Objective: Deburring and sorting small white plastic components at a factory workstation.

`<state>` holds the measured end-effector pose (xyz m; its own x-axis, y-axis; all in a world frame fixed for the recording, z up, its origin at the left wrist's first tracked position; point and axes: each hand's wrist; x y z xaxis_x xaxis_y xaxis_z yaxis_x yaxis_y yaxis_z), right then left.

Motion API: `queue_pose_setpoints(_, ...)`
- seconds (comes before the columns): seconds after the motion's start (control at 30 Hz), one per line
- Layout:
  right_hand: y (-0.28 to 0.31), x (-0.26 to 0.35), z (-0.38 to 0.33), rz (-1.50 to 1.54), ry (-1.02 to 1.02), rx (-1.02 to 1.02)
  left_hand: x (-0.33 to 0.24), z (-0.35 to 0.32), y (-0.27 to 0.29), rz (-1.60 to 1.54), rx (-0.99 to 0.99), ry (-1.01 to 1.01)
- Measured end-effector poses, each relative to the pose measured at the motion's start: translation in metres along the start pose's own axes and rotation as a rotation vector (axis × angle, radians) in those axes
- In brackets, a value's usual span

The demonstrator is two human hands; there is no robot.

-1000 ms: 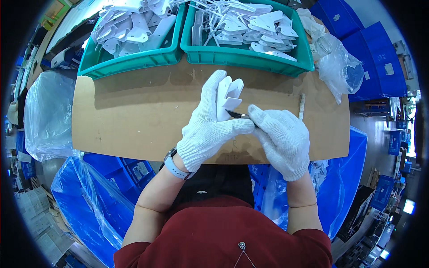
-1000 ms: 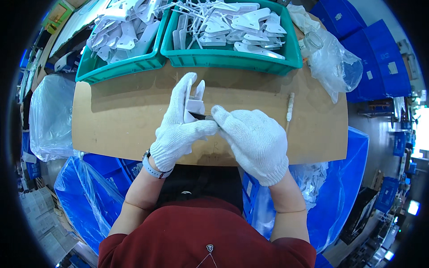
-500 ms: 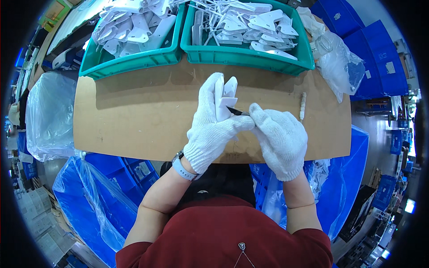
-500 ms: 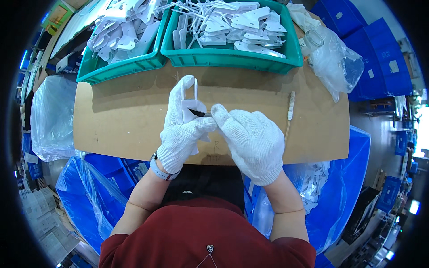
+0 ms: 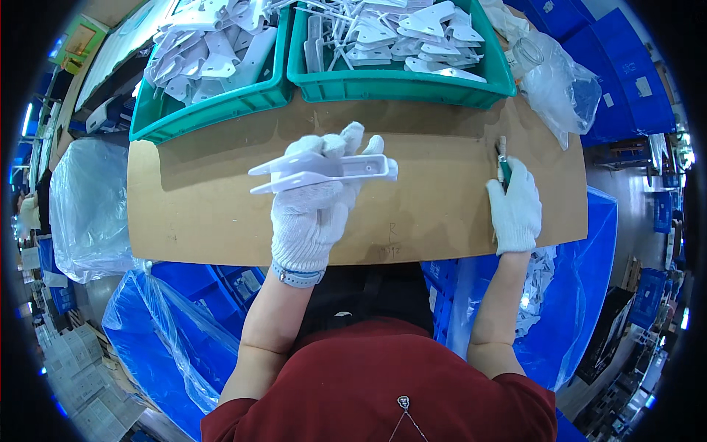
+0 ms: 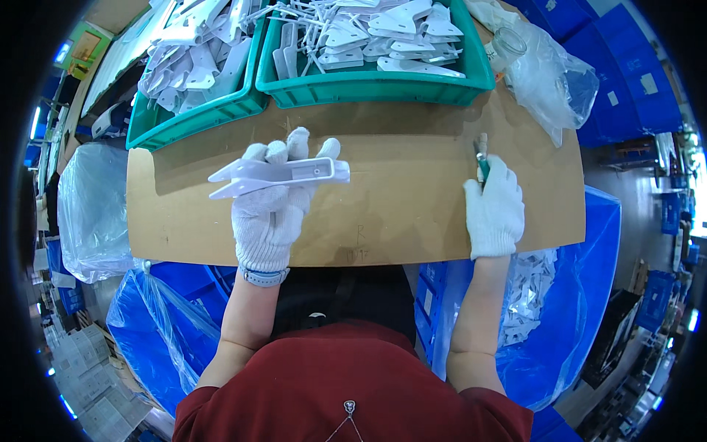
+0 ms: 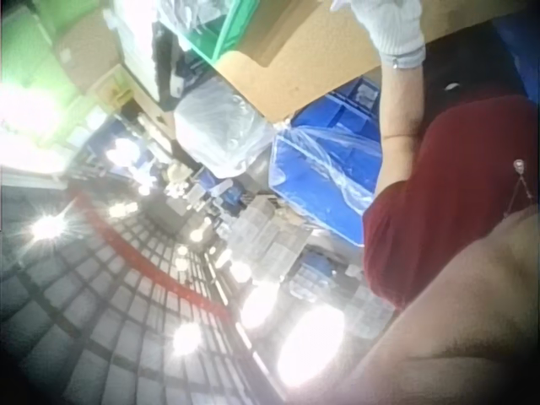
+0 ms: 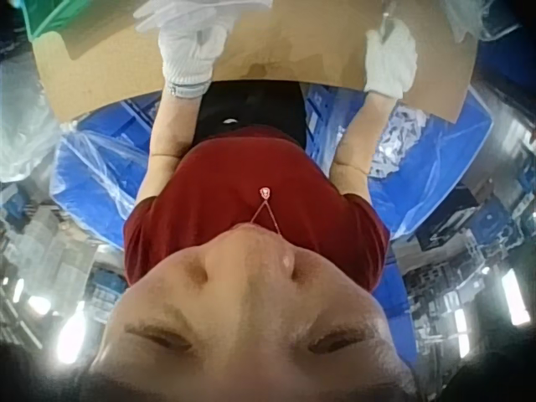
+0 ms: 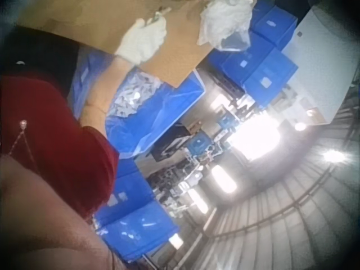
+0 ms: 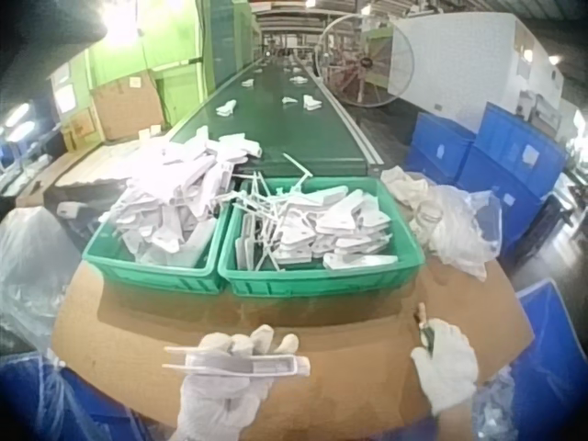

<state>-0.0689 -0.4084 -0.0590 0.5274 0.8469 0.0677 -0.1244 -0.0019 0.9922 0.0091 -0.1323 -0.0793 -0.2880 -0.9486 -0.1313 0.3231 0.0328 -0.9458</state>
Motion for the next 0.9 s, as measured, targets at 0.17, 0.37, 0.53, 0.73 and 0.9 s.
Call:
queue_pose_setpoints(0.17, 0.004, 0.016, -0.023, 0.447, 0.147, 0.044, 0.006, 0.001, -0.007, 0.127, -0.013, 0.009)
queue_pose_setpoints(0.37, 0.045, 0.071, -0.076, 0.712, 0.652, 0.096, 0.016, -0.011, -0.014, 0.335, -0.132, -0.088)
queue_pose_setpoints(0.53, 0.033, 0.067, -0.076, 0.707, 0.657, 0.001, 0.014, -0.017, -0.009, 0.272, -0.018, -0.069)
queue_pose_setpoints(0.73, 0.009, 0.025, -0.041, 0.681, 0.383, 0.005, 0.036, -0.017, 0.001, 0.392, -0.236, 0.002)
queue_pose_setpoints(0.9, 0.014, -0.051, -0.010, 0.405, 0.121, -0.247, 0.080, -0.017, -0.026, 0.345, -0.546, 0.412)
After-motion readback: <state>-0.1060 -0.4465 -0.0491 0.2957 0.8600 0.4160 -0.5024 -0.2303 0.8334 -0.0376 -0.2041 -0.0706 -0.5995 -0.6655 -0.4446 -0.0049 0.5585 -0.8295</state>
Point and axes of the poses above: each hand's wrist, its own z-axis towards the middle knuckle, its own y-axis out of the back of the hand, x = y × z, and after that the axes turned 8 degrees about -z, right-handed
